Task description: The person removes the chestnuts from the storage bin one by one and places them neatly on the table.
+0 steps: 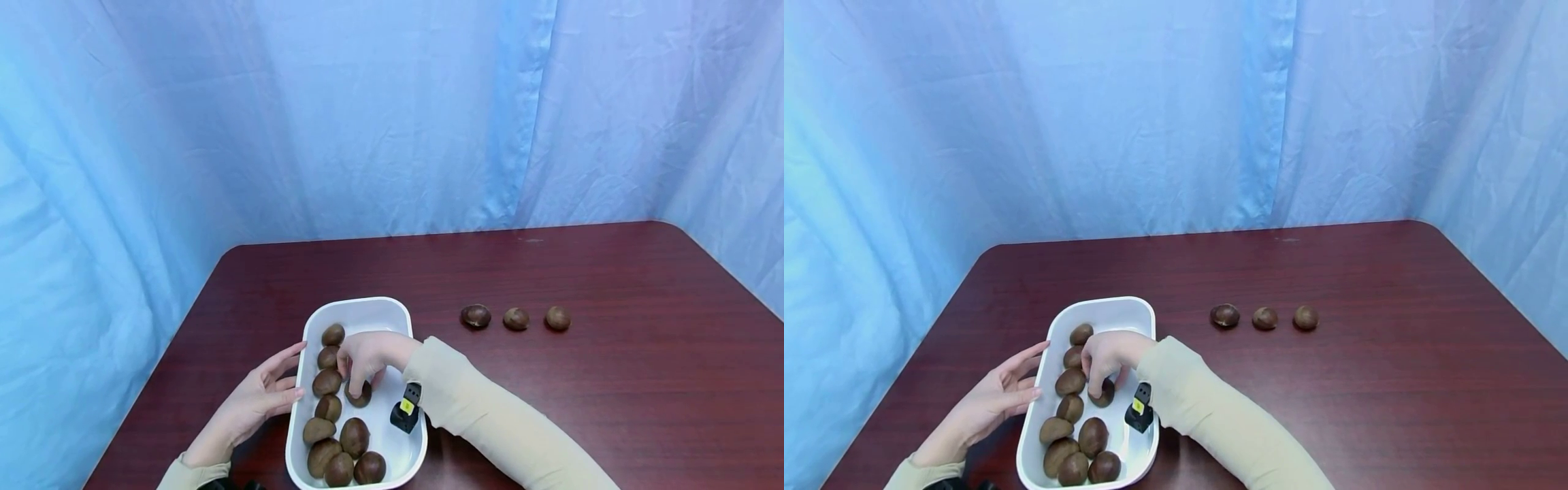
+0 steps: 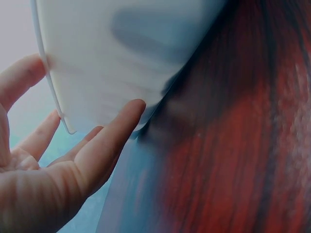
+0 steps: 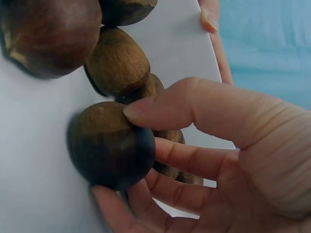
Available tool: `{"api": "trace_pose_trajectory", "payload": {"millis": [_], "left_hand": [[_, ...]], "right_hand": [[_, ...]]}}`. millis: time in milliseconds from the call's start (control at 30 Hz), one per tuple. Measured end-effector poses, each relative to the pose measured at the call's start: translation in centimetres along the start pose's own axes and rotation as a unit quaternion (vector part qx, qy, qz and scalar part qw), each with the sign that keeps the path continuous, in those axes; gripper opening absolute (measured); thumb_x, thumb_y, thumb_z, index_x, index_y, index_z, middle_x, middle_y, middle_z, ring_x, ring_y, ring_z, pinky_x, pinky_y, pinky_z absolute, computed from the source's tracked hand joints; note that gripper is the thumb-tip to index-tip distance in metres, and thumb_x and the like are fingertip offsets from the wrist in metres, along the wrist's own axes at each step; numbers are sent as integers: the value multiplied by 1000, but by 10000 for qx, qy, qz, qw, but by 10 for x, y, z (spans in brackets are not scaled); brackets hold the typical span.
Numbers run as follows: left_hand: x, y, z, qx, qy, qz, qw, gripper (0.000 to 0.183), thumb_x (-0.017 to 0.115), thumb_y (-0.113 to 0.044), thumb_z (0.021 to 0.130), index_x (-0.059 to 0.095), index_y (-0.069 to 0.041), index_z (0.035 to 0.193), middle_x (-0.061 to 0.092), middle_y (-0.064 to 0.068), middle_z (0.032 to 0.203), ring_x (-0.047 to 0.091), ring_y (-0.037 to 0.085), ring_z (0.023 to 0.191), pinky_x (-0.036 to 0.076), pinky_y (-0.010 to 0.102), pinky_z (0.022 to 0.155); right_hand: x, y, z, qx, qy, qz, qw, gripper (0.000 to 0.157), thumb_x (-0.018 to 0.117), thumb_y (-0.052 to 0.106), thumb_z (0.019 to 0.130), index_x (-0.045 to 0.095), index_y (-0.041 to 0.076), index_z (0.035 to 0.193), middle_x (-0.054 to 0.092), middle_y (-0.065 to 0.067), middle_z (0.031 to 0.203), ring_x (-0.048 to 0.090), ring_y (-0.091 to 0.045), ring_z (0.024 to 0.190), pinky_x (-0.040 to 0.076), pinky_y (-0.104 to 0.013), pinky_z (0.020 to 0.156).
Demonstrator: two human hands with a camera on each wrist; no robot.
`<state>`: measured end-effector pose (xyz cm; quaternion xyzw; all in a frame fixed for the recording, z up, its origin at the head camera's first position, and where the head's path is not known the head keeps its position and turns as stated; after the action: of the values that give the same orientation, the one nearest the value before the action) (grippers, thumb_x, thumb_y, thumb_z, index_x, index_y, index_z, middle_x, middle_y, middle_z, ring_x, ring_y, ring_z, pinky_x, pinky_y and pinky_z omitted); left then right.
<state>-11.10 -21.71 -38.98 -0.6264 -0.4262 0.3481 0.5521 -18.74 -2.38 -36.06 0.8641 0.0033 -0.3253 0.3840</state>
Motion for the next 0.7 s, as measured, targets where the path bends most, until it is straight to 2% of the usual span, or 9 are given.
{"api": "trace_pose_trajectory", "payload": {"millis": [133,267,533,700], "left_hand": [[0,0,0,49,22,-39,10000,73,60,-5,91,19,-8,151,27,22,146,61,11,108,54,32,83],[0,-1,0,86,46,-66,9999,73,60,-4,91,19,-8,151,30,19,145,61,12,108,54,32,83],[1,-2,0,13,-35,-30,10000,76,61,-5,90,16,-5,151,27,23,146,62,12,106,54,32,82],[1,-1,0,28,-15,-46,10000,75,61,-5,90,17,-7,151,30,20,144,62,12,106,54,32,83]], "right_hand": [[0,0,0,2,127,-258,9996,13,73,1,75,64,11,75,60,3,75,55,-8,62,50,-25,55],[1,-1,0,-15,236,-440,9987,15,73,1,75,63,12,74,58,5,73,53,-7,60,47,-23,53],[1,-2,-1,-126,299,-470,9984,24,74,-1,72,54,11,70,52,3,69,47,-9,56,41,-23,48],[0,-3,-2,-178,334,-233,9990,23,73,-3,73,55,10,72,54,2,70,50,-9,56,45,-24,49]]}}
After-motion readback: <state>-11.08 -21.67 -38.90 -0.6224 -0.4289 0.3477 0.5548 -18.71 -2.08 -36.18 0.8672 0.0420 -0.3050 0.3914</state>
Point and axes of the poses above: each hand's wrist, its own z-axis towards the middle knuckle, its own x-axis out of the palm, y = z × x, the point moved 2 cm from there along z, towards the middle knuckle
